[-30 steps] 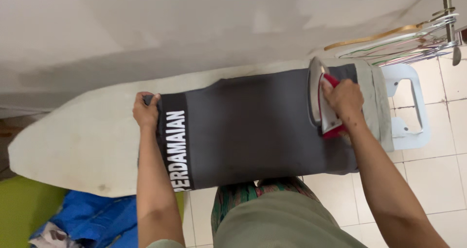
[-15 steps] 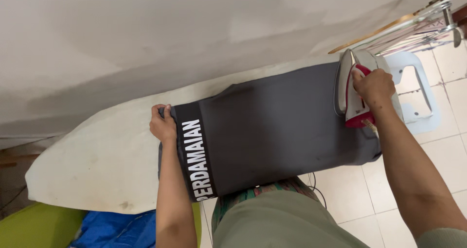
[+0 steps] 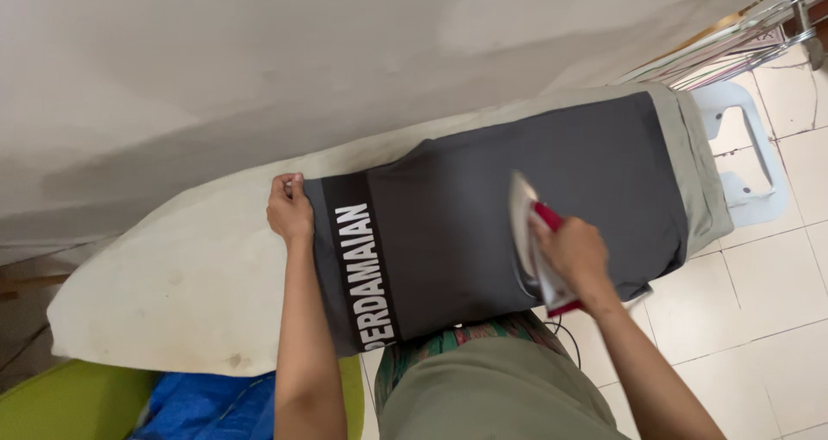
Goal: The person irons a dark grey t-shirt on a white ironing board. They use a red and white steam iron to smooth out the fabric, moving the iron back and forth across the surface. The person adjusts the shirt's position and folds it over to iron different sections, ensuring the entire garment is pressed.
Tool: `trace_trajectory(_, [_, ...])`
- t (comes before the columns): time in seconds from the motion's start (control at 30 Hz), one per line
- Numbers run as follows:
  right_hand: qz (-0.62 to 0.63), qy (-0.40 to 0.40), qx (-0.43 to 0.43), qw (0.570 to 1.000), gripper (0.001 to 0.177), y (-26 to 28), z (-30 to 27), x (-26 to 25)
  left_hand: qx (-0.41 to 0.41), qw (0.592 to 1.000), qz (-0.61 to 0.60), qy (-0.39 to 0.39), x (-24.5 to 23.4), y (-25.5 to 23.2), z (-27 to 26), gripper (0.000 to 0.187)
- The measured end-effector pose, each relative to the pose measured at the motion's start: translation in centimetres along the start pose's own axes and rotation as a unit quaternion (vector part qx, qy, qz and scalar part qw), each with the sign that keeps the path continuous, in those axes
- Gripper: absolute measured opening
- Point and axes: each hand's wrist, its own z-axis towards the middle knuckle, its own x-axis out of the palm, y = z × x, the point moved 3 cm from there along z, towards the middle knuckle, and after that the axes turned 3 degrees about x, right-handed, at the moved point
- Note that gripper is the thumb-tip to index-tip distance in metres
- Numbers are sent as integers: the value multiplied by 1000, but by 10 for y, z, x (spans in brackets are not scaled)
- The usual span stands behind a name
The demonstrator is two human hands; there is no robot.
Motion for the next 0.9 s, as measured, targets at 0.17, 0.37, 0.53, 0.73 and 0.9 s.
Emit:
trace_trajectory(0.17, [-29, -43, -122, 991, 62, 93, 4, 2, -9, 998, -54, -17, -3, 6, 2, 19])
trace_trajectory(0.37, [-72, -64, -175, 980, 57, 122, 23, 7, -33, 997, -62, -30, -14, 5, -5, 15])
trace_trajectory(0.53, [-114, -182, -156, 964, 60, 85, 67, -18, -17, 997, -65, -46, -15, 4, -4, 13])
trace_trajectory(0.73, [-24, -89, -80, 993, 67, 82, 71, -14, -11, 995, -86, -41, -18, 11, 0, 14])
trace_trajectory(0.9, [-50, 21, -135, 989, 65, 120, -26, 43, -30, 992, -110, -47, -23, 5, -4, 14])
